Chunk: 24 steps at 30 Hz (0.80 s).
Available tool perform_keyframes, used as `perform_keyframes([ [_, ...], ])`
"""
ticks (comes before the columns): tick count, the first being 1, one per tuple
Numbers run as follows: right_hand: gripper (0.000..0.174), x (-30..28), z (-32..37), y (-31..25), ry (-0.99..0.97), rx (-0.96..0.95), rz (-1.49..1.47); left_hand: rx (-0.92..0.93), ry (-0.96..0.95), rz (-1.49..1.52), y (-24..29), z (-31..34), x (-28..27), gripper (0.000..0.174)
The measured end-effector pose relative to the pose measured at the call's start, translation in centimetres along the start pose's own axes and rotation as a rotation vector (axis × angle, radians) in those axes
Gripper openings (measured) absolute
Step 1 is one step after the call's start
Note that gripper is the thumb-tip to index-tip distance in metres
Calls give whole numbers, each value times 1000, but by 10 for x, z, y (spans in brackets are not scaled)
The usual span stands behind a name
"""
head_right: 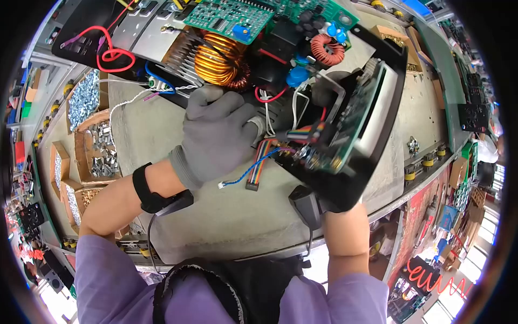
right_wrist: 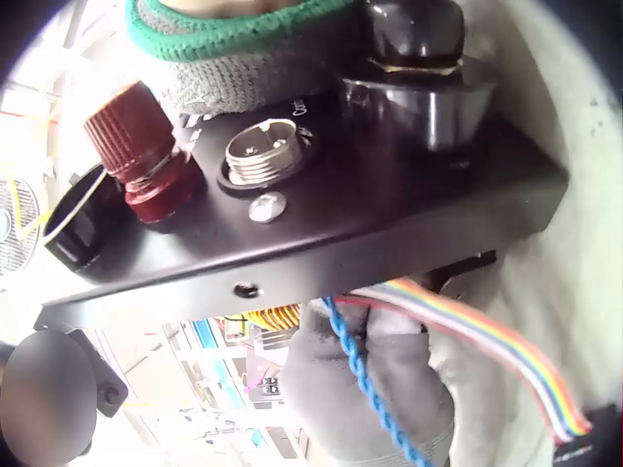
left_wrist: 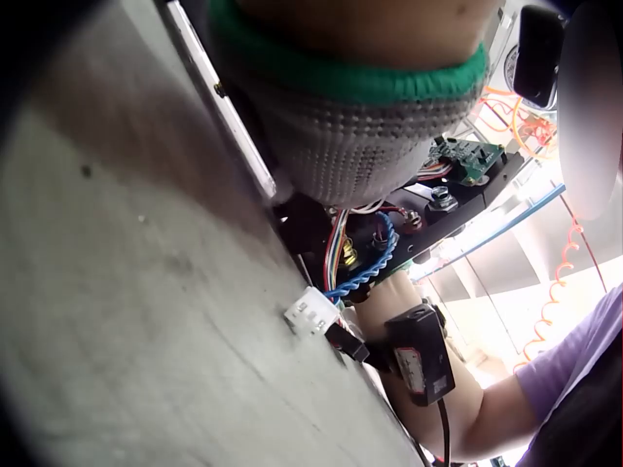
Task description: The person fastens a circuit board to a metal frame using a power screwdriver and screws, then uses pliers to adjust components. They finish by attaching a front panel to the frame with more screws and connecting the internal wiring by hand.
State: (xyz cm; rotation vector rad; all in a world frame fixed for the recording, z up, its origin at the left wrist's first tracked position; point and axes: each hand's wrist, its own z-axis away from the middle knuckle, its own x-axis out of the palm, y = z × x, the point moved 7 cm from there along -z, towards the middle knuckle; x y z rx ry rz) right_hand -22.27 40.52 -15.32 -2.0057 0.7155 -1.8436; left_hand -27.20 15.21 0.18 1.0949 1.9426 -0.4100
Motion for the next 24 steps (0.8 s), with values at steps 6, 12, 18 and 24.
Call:
perform_keyframes([
  [6, 29, -7, 1, -1, -13, 9, -2, -7, -62, -73, -4, -4, -8, 10],
  [12, 30, -29, 2, -1, -47, 0, -21, 133, -156, -155, -10, 4, 2, 10],
  [18, 41, -14, 5, 4, -138, 51, -69, 180, -72, -116, -6, 0, 1, 9],
  [24, 45, -12, 21, 5, 91, 55, -28, 164, -87, -67, -6, -1, 2, 8],
])
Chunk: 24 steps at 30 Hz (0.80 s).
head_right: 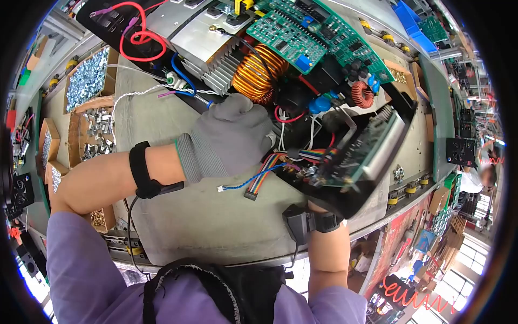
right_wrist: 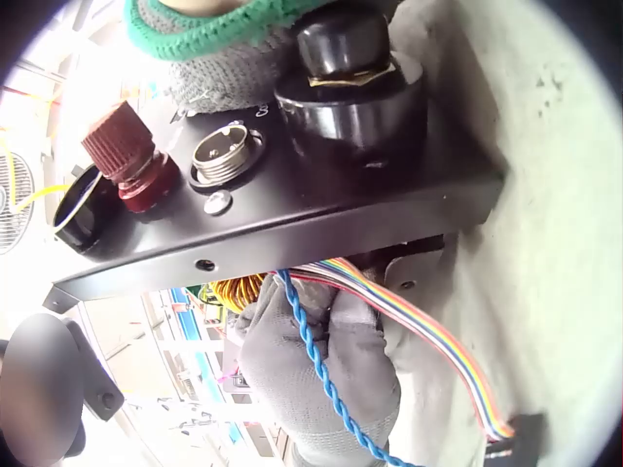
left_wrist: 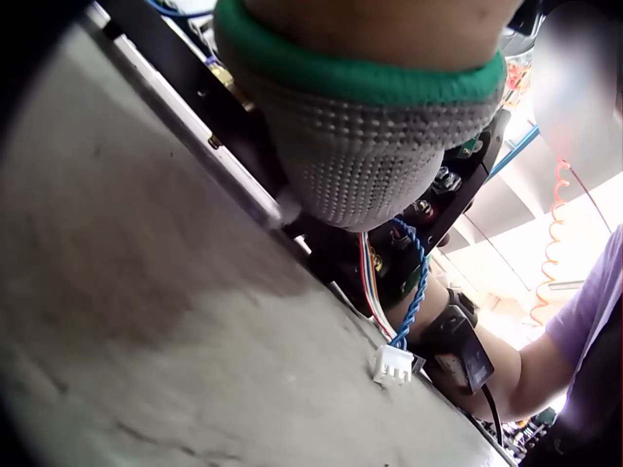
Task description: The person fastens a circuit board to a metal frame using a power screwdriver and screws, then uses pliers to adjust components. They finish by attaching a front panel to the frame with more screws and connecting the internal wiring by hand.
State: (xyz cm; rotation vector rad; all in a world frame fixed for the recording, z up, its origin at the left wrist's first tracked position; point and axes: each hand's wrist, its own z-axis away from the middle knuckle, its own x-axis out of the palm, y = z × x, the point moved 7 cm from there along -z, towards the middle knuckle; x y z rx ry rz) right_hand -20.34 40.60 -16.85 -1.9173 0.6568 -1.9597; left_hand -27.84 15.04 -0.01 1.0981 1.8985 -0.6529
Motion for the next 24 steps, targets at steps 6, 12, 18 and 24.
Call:
perform_keyframes([
  [6, 42, -39, 9, -20, 157, -30, 2, -9, 3, 24, -2, 2, 1, 10],
  [12, 39, -78, 8, -24, 376, 55, -73, 3, 10, 78, 1, 0, -1, 11],
  [18, 41, 12, -22, 21, -61, 119, -281, 22, 21, 63, 2, -3, -3, 11],
  [24, 48, 69, -59, 19, -121, -14, -52, 28, 5, 1, 3, -4, 1, 13],
])
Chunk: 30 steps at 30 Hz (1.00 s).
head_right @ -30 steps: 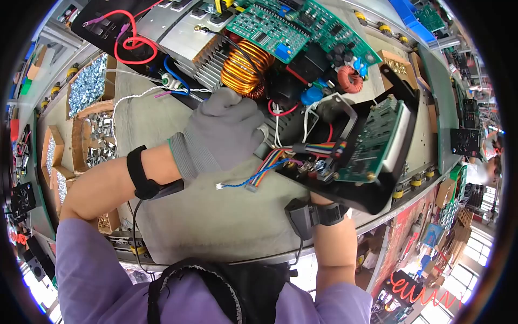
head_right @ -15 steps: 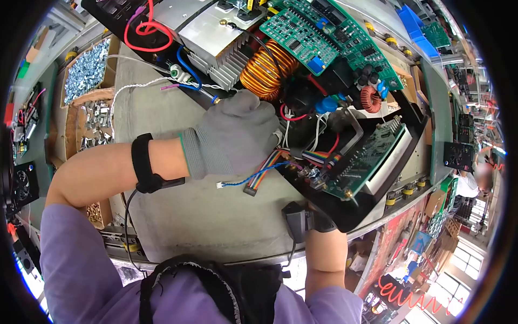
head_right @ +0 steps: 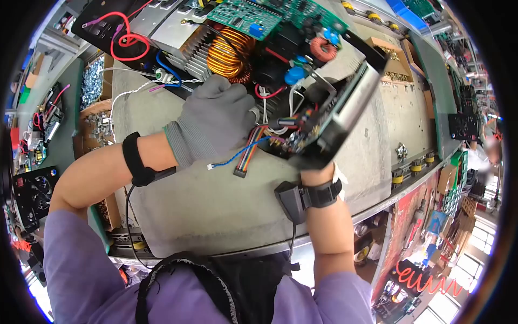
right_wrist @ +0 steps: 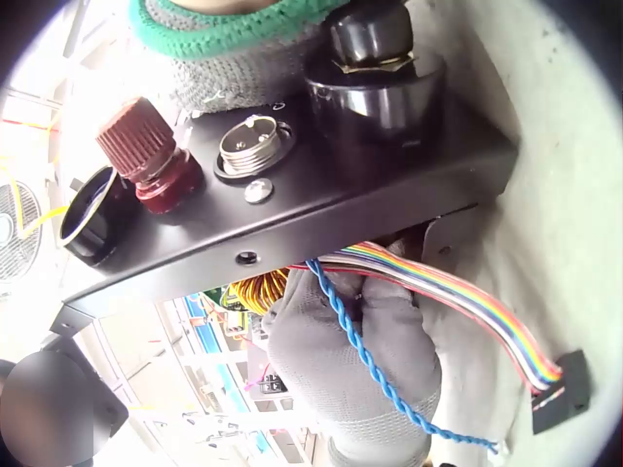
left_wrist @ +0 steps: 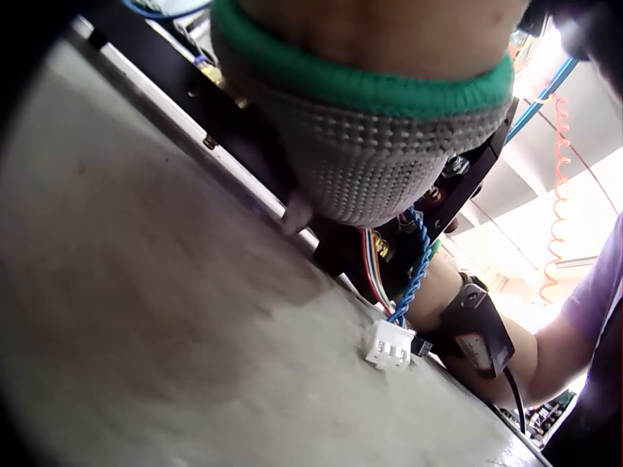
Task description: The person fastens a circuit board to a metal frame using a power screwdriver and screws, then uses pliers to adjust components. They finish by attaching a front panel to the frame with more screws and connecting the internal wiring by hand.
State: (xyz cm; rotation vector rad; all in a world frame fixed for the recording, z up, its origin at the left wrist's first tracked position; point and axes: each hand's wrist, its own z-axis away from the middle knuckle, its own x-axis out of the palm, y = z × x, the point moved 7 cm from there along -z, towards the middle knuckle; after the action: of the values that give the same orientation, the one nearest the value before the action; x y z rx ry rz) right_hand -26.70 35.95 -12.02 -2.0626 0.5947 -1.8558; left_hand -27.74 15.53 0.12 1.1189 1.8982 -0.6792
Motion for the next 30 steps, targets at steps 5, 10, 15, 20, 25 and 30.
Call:
perform_keyframes([
  [5, 54, 33, -31, 8, -25, -70, 197, -84, -104, -62, 4, -8, -12, 17],
  [10, 60, 52, -52, 2, -59, -267, 762, -240, 19, 515, -24, 2, -32, 29],
  [15, 67, 32, -63, 14, -11, -129, -15, -88, -205, 228, -15, -1, -12, 24],
  [20, 63, 35, -53, 16, -69, -58, -35, -1, -199, -98, 0, 0, 0, 12],
  [25, 61, 20, -20, 8, -20, -39, -17, 21, -159, 2, -2, 2, 10, 12],
  [30, 58, 6, 1, 5, 23, -27, 11, -113, -86, 107, -6, 3, 14, 11],
])
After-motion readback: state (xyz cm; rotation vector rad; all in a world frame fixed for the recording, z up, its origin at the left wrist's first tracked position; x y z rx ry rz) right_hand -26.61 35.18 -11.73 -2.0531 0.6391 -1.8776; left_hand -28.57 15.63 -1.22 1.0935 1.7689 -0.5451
